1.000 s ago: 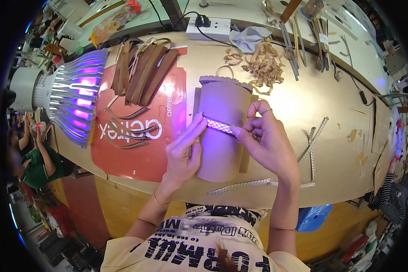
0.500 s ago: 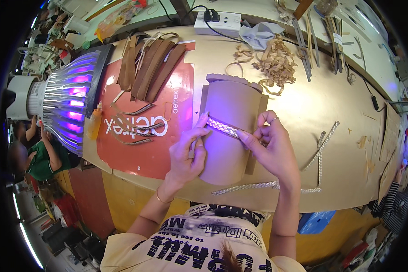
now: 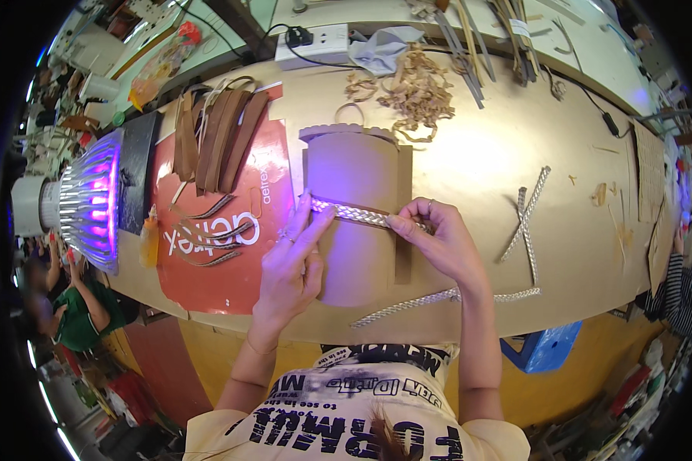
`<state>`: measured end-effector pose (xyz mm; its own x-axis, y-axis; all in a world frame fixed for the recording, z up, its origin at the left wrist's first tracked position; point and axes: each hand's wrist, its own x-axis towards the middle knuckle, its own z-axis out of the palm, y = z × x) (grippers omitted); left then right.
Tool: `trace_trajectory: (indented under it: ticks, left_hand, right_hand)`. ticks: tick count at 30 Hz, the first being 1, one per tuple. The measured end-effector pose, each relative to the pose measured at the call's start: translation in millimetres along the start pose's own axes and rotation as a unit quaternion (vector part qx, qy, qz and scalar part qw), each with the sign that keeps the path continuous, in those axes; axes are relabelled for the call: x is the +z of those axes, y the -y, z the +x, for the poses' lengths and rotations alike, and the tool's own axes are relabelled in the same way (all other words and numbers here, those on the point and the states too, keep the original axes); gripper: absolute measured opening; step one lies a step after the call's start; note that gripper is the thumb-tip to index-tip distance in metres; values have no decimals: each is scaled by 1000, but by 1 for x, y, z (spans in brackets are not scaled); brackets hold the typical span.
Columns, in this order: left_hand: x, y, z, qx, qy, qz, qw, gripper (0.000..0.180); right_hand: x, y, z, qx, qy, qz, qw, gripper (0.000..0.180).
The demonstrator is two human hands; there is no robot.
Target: The person wraps a braided rope around a cylindrical cardboard form, repeatedly positioning and pressing the rope under a UV lamp to secure it. The rope is adjusted multiple times to ensure even placement around the form.
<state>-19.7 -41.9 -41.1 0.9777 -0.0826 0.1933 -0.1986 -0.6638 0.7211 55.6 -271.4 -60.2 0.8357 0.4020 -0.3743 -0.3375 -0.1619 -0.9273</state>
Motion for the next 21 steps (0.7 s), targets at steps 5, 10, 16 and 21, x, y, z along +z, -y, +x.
trace_trajectory:
  ticks: [5, 10, 16, 21]
  left_hand:
    - [0, 0, -2, -20, 11, -7, 1000, 63]
    - [0, -1, -4, -49, 5, -29, 998, 62]
    - [-8, -15, -10, -58, -53, 2, 997, 62]
    - [-8, -28, -20, -22, -4, -23, 999, 61]
  right_hand:
    - [1, -6, 2, 1, 24, 36, 999, 23]
    - [6, -3, 4, 17, -10, 14, 1000, 27]
    - [18, 33, -2, -7, -42, -105, 994, 36]
    - [30, 52, 11, -38, 1, -164, 986, 36]
